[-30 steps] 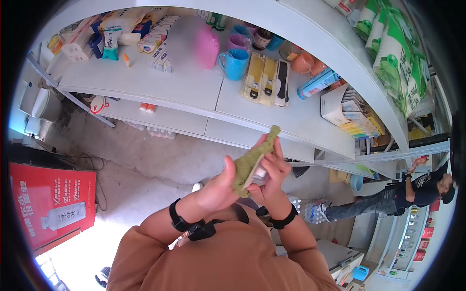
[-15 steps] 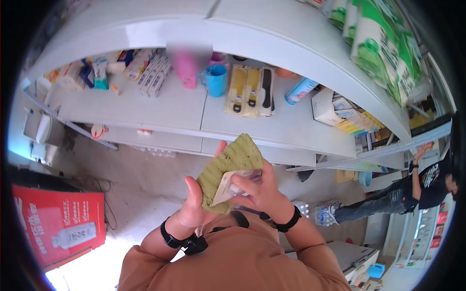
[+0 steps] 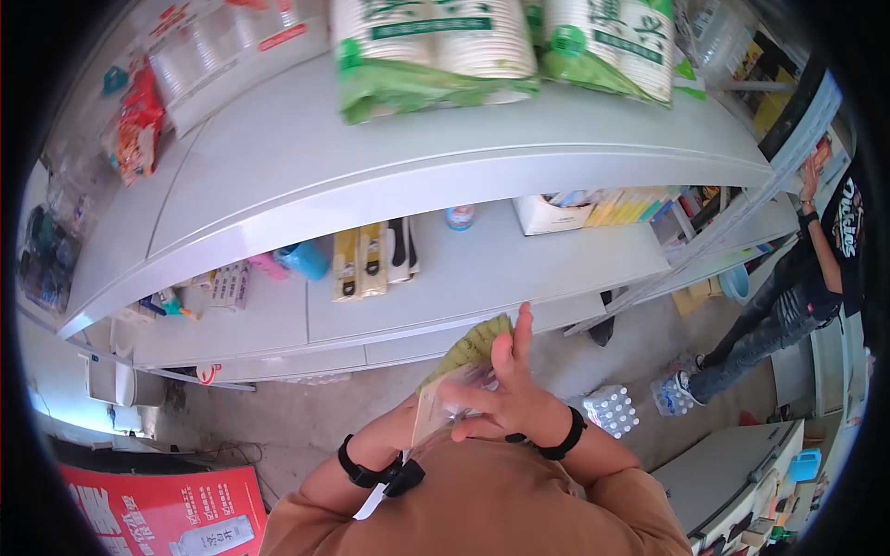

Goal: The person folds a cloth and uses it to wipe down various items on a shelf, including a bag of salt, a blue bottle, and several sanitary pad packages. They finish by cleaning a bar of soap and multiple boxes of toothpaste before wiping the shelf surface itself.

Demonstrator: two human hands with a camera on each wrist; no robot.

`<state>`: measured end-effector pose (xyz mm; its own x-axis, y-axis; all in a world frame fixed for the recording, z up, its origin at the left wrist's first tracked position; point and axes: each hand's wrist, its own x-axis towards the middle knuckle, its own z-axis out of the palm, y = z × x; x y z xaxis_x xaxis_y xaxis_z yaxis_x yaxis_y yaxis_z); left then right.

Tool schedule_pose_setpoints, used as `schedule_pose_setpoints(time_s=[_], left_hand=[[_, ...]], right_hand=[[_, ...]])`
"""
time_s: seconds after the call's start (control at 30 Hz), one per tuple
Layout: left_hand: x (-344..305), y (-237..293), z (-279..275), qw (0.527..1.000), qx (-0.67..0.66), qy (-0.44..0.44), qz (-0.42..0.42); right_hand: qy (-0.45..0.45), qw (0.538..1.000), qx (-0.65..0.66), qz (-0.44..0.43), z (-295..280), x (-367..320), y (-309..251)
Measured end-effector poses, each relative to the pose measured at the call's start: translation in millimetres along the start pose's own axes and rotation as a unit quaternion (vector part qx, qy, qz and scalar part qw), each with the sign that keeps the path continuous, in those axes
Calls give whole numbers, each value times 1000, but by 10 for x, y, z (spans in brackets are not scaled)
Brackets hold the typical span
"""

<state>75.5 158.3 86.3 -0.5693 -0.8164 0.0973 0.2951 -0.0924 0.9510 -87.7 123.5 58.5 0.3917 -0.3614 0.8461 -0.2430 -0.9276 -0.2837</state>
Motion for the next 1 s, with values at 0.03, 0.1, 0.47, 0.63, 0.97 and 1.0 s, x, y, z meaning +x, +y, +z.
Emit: schedule_pose_setpoints(time_s=[0.03, 0.1, 0.47, 0.63, 0.97, 1.0], left_hand=[[113, -64, 44, 1000, 7, -2, 10], [110, -227, 95, 999, 19, -3, 32], [575, -771, 317, 966, 131, 120, 187], [78, -935, 251, 934, 192, 179, 241], [-806, -656, -267, 854, 20, 520, 26], [-943, -617, -295, 843, 123, 524, 2]], right_hand=[[18, 999, -31, 6, -102, 11, 24], [31, 997, -64, 16, -278, -7, 51], [-42, 984, 128, -114, -278, 218, -133], [-99, 925, 353, -100, -150, 139, 15], [190, 626, 663, 364, 88, 281, -98], [183, 674, 578, 421, 150, 224, -102]])
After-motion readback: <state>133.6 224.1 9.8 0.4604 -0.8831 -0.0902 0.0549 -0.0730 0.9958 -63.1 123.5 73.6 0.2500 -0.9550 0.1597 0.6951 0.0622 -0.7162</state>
